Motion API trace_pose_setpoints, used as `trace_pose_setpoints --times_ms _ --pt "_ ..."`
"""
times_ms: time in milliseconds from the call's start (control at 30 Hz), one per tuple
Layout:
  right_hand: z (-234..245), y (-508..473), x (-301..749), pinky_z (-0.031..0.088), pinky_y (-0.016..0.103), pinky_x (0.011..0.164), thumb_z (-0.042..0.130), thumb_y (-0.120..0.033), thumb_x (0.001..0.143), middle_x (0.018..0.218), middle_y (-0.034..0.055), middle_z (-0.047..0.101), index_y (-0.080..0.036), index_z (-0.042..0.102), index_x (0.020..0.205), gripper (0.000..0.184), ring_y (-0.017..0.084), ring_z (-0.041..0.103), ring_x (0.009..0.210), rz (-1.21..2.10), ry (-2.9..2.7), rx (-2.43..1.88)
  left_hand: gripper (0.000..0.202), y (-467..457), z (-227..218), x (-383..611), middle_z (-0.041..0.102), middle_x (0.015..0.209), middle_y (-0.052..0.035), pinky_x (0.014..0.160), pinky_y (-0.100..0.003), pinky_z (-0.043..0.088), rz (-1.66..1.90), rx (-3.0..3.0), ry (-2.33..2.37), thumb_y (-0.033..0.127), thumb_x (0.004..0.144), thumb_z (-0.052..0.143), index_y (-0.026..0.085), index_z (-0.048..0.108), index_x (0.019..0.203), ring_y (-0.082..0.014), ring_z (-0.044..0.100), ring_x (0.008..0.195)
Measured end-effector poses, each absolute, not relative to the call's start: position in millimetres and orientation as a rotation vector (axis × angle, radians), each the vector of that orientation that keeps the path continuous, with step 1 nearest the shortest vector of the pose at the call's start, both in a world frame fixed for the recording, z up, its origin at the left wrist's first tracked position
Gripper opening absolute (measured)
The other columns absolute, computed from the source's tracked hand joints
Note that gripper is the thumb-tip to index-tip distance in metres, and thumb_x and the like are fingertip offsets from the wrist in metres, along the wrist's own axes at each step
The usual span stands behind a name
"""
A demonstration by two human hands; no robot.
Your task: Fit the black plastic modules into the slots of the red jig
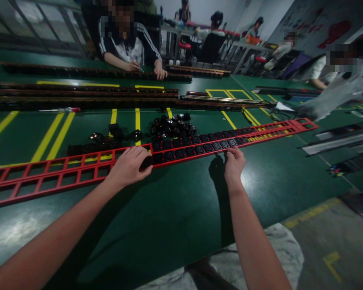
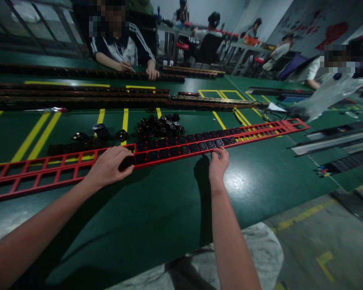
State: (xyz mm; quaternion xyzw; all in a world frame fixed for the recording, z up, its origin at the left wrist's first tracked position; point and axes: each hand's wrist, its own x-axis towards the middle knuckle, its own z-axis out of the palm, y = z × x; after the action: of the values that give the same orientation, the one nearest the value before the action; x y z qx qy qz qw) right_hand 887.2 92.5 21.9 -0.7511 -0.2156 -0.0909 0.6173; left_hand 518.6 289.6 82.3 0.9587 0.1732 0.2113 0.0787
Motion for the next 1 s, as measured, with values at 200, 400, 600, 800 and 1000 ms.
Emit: trace_pose_setpoints --times_ms 200,400,600,800,1000 --pt "22.4 92.4 887.8 0.04 0.047 0.112 0.059 -0.026 0.069 0.114 0.009 0.066 -0.019 0.072 0.079 0.018 0.026 0.06 0.115 -0.222 -0.488 -1.736 0.038 288.6 78.7 516.5 0.059 0.128 -0.0157 0.098 -0.044 0.053 0.644 2.838 0.377 0.01 0.082 0.05 0.018 0.062 0.118 -0.0294 0.058 0.119" --pt "20.2 92.5 889.3 0.04 0.047 0.112 0.059 -0.027 0.07 0.113 0.0078 0.067 -0.02 0.071 0.08 0.017 0.025 0.061 0.113 -0.23 -0.506 -1.718 0.026 289.2 77.7 518.0 0.063 0.121 -0.014 0.094 -0.043 0.054 0.617 2.841 0.388 0.013 0.083 0.051 0.018 0.062 0.106 -0.0278 0.062 0.111" --pt "19.7 92.8 889.4 0.04 0.047 0.112 0.059 -0.026 0.07 0.113 0.0084 0.066 -0.019 0.072 0.08 0.018 0.025 0.06 0.114 -0.221 -0.504 -1.719 0.005 286.2 77.7 514.9 0.063 0.116 -0.0133 0.078 -0.033 0.054 0.757 2.801 0.461 0.016 0.086 0.052 0.02 0.053 0.09 -0.0228 0.065 0.099" --pt "18.8 92.8 889.4 0.04 0.047 0.112 0.059 -0.027 0.071 0.113 0.0072 0.066 -0.02 0.071 0.08 0.016 0.024 0.061 0.113 -0.227 -0.503 -1.717 0.011 284.5 80.4 517.6 0.062 0.114 -0.0122 0.072 -0.033 0.051 0.646 2.801 0.538 0.018 0.084 0.052 0.022 0.045 0.077 -0.0217 0.063 0.093" --pt "17.9 92.7 890.4 0.04 0.047 0.112 0.06 -0.027 0.07 0.112 0.0072 0.066 -0.02 0.071 0.079 0.016 0.025 0.061 0.113 -0.224 -0.501 -1.71 0.007 285.7 86.4 519.4 0.063 0.111 -0.0136 0.085 -0.046 0.049 0.544 2.903 0.464 0.019 0.085 0.051 0.022 0.051 0.078 -0.0287 0.06 0.1"
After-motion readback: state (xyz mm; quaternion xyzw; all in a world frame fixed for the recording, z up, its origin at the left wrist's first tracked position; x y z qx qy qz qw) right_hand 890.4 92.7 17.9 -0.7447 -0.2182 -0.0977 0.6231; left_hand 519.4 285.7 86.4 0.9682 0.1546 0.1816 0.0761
